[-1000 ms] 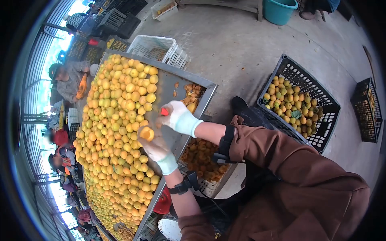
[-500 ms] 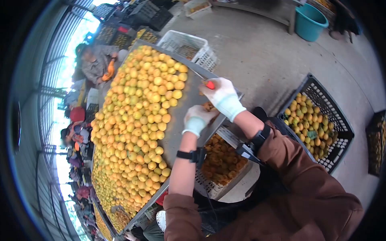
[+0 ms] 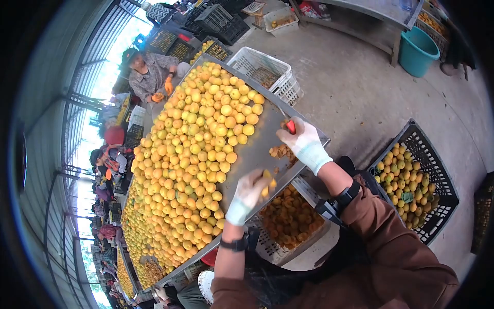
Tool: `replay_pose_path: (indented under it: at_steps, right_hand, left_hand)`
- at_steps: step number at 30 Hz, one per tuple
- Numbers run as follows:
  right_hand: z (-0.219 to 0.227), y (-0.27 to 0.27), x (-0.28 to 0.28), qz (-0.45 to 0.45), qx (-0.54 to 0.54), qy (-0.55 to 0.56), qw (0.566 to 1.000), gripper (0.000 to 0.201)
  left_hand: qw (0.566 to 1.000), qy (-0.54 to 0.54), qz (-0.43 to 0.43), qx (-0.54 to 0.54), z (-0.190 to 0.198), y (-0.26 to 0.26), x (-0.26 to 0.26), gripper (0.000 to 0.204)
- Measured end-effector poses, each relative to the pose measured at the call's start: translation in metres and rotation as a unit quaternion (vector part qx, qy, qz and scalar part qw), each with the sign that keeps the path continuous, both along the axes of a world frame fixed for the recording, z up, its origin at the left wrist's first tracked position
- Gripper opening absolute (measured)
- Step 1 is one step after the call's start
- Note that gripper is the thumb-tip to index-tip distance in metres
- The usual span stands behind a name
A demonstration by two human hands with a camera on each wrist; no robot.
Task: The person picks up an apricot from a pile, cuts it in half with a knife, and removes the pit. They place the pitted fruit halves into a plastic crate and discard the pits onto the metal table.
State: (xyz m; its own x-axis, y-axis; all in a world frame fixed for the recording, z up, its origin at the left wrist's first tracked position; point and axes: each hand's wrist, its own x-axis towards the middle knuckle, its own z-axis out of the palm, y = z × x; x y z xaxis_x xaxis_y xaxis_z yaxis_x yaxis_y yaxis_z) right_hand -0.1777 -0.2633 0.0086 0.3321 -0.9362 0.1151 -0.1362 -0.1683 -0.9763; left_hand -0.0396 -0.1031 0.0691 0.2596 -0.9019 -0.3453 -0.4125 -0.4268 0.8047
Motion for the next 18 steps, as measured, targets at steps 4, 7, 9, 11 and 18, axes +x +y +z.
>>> replay_pose_path:
  at_steps: [4,7,9,11,18]
  right_hand:
    - [0.010,0.020,0.001,0.026,-0.026,0.061,0.997,0.032]
    - [0.003,0.030,0.006,0.053,-0.053,0.082,0.994,0.027]
    - [0.003,0.032,0.007,0.079,-0.084,0.085,0.990,0.025]
    - [-0.002,0.036,0.010,0.089,-0.107,0.075,0.987,0.024]
    - [0.012,0.044,0.011,0.095,-0.071,0.129,0.985,0.030]
  left_hand:
    - [0.967,-0.190,-0.134,0.101,0.025,0.054,-0.014,0.043]
    - [0.944,-0.313,-0.108,0.010,0.026,0.070,0.004,0.049]
    - [0.930,-0.366,-0.036,-0.020,0.033,0.060,0.033,0.053]
    - [0.934,-0.350,0.054,-0.053,0.014,0.030,0.086,0.058]
    - [0.813,-0.574,0.086,-0.051,-0.067,-0.105,0.194,0.057]
